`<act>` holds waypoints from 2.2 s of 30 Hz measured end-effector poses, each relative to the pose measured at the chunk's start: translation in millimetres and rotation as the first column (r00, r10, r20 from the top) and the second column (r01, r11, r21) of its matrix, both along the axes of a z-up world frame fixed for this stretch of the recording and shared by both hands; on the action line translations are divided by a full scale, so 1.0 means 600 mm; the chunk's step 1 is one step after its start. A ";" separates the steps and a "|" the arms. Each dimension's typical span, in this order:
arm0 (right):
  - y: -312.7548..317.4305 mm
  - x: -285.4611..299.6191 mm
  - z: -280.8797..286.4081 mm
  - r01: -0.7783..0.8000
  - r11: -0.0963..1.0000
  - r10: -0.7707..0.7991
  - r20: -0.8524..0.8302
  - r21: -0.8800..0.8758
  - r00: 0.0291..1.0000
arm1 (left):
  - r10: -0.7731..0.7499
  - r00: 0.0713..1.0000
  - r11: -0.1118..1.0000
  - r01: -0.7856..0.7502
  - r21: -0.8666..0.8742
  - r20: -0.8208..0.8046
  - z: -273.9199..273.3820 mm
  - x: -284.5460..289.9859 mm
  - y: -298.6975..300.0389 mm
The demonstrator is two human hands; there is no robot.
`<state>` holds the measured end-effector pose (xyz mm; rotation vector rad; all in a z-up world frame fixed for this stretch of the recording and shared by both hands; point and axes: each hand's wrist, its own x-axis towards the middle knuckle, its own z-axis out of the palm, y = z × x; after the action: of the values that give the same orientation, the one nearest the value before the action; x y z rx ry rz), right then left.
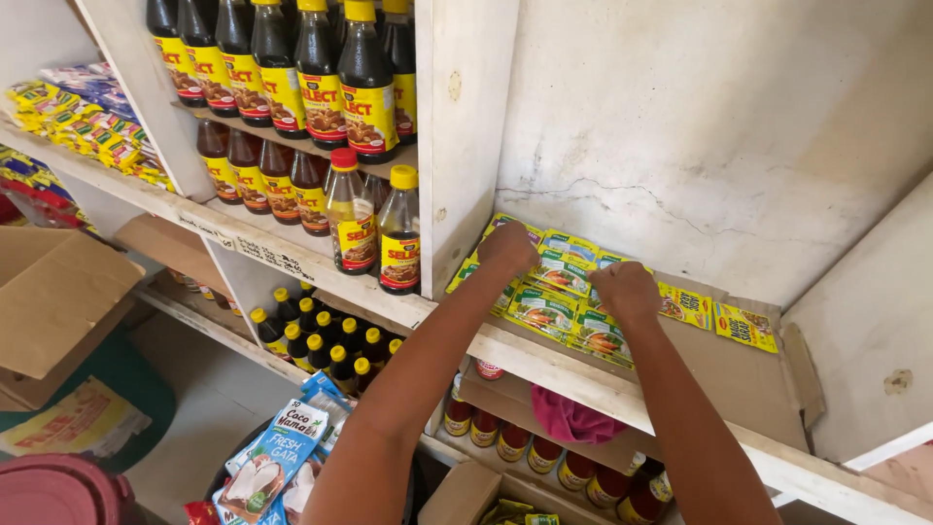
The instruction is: Taking seasoning packets from a box and arranging them neatly on grocery store shelves.
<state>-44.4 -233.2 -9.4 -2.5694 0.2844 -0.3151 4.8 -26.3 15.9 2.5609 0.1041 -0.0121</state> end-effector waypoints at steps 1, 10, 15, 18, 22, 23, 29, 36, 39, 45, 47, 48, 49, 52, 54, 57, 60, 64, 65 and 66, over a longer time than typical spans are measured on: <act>0.004 -0.001 0.002 0.015 1.000 -0.015 -0.020 -0.004 1.000 | -0.001 1.000 1.000 0.001 0.019 0.020 -0.002 0.002 -0.002; 0.014 0.007 -0.003 0.069 0.994 -0.075 -0.077 -0.087 0.994 | -0.010 0.999 0.997 0.007 0.075 0.045 -0.016 0.010 -0.007; 0.020 -0.001 0.000 0.070 0.993 -0.080 -0.099 -0.099 0.992 | -0.024 0.998 0.996 0.020 0.087 0.054 -0.013 0.004 -0.009; 0.024 -0.006 0.003 0.061 0.991 -0.070 -0.070 -0.120 0.995 | -0.036 0.998 0.994 0.030 0.107 0.057 -0.010 0.000 -0.008; 0.027 -0.007 0.004 0.065 0.987 -0.077 -0.074 -0.147 0.994 | -0.041 0.995 0.991 0.029 0.130 0.090 -0.017 0.005 -0.008; 0.028 -0.007 0.005 0.062 0.986 -0.073 -0.067 -0.156 0.995 | -0.038 0.994 0.990 0.024 0.136 0.101 -0.017 0.004 -0.008; 0.012 -0.036 0.002 0.050 0.973 0.046 0.398 -0.226 0.916 | -0.034 0.933 0.994 -0.005 0.106 0.357 -0.043 -0.012 -0.008; 0.039 -0.213 0.026 -0.209 0.968 0.229 0.826 -0.137 0.516 | -0.160 0.892 0.923 0.287 -0.258 0.422 -0.003 -0.302 0.003; 0.063 -0.326 -0.041 -0.376 0.926 0.252 0.793 -0.031 0.554 | -0.265 0.838 0.755 0.488 -0.437 0.477 -0.068 -0.418 0.016; 0.037 -0.468 -0.314 -0.384 0.903 0.211 0.580 0.193 0.787 | -0.386 0.905 0.739 0.420 -0.527 0.179 -0.351 -0.489 0.024; 0.009 -0.481 -0.427 -0.101 0.986 0.086 0.115 0.130 0.990 | -0.381 0.923 0.844 0.327 -0.425 -0.046 -0.448 -0.492 0.022; 0.008 -0.500 -0.460 -0.100 0.987 0.087 0.109 0.127 0.990 | -0.381 0.923 0.842 0.325 -0.431 -0.050 -0.494 -0.495 0.018; 0.007 -0.519 -0.493 -0.112 0.983 0.113 0.001 0.149 0.994 | -0.364 0.928 0.860 0.304 -0.409 -0.075 -0.539 -0.497 0.014; -0.004 -0.555 -0.583 -0.135 0.975 0.172 -0.212 0.178 0.962 | -0.348 0.931 0.903 0.300 -0.308 -0.111 -0.645 -0.503 -0.005; -0.014 -0.568 -0.643 -0.148 0.970 0.203 -0.315 0.192 0.927 | -0.348 0.929 0.922 0.315 -0.225 -0.127 -0.715 -0.514 -0.016; -0.022 -0.559 -0.702 -0.246 0.948 0.308 -0.384 0.203 0.870 | -0.335 0.914 0.940 0.340 -0.019 -0.231 -0.786 -0.530 -0.024; -0.017 -0.528 -0.701 -0.273 0.945 0.326 -0.488 0.179 0.810 | -0.256 0.898 0.959 0.283 0.025 -0.357 -0.768 -0.545 -0.024; 0.004 -0.488 -0.707 -0.295 0.953 0.294 -0.464 0.072 0.836 | -0.179 0.896 0.981 0.194 -0.003 -0.406 -0.730 -0.562 -0.024; 0.013 -0.474 -0.711 -0.314 0.949 0.299 -0.422 0.034 0.856 | -0.150 0.903 0.987 0.164 -0.001 -0.402 -0.719 -0.561 -0.022; 0.021 -0.460 -0.720 -0.322 0.946 0.309 -0.416 0.040 0.855 | -0.140 0.906 0.988 0.155 0.007 -0.399 -0.709 -0.558 -0.020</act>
<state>-320.6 -220.5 -441.6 -2.6368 0.0006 0.3633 -329.8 -38.1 -409.7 2.5636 0.0642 -0.5977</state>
